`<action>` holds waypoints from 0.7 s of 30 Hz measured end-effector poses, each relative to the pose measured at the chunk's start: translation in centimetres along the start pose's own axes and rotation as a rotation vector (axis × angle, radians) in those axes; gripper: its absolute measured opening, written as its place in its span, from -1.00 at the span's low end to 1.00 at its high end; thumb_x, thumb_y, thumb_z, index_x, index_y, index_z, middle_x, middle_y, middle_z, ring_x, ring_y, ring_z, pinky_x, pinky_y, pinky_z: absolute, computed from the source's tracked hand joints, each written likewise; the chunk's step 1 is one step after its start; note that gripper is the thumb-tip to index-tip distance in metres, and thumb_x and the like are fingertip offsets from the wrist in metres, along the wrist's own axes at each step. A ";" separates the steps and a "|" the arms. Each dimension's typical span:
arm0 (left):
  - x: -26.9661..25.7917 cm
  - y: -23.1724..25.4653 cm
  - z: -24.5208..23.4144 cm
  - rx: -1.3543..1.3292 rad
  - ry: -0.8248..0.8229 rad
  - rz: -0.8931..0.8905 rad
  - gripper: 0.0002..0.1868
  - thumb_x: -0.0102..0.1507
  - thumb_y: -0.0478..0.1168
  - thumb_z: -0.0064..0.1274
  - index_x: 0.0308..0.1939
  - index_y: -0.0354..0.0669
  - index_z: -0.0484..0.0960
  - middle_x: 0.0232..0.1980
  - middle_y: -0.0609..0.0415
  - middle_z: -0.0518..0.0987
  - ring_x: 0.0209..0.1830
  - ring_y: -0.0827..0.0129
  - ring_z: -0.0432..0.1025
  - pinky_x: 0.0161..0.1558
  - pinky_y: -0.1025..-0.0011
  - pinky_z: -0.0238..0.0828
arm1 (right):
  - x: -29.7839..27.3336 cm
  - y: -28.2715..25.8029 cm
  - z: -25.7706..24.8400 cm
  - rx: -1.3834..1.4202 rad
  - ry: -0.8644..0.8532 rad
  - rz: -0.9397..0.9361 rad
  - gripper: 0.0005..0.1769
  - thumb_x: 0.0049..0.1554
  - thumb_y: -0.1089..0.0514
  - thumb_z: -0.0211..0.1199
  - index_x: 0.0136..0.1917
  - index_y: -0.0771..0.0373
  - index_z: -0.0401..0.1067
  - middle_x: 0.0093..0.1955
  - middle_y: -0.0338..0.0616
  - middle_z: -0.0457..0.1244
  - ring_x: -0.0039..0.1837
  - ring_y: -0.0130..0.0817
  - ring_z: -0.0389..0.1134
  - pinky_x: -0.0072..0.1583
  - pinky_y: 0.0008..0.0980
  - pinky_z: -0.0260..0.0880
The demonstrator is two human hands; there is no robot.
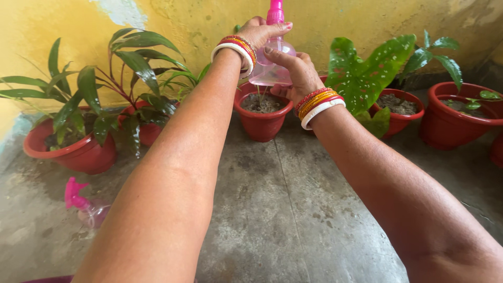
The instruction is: The person uses a pink spray bottle to water several potted plants arranged against a yellow wall. They systematically move from one pot to the next, spraying water onto the leaves and soil of each plant.
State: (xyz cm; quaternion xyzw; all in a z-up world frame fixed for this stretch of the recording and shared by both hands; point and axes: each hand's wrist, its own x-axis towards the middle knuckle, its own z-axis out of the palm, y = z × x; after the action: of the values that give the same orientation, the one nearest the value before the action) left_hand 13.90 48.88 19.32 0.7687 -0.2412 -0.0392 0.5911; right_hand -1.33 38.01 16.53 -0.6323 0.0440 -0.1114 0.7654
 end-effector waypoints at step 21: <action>0.2 -2.2 -4.6 0.083 0.003 -0.018 -0.19 -0.02 0.29 0.34 0.04 -0.25 0.55 -0.06 -0.06 0.65 -0.06 0.25 0.60 -0.04 0.25 0.60 | 2.3 1.9 3.7 0.061 -0.097 0.030 -0.26 -0.04 -0.07 0.45 0.29 0.21 0.23 0.09 -0.07 0.37 0.02 -0.23 0.44 -0.12 -0.28 0.42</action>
State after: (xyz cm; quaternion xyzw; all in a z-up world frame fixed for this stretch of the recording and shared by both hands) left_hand 16.39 53.33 18.66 0.7947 -0.2346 -0.0334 0.5589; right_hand 1.92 41.31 15.60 -0.6128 0.0128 -0.0703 0.7870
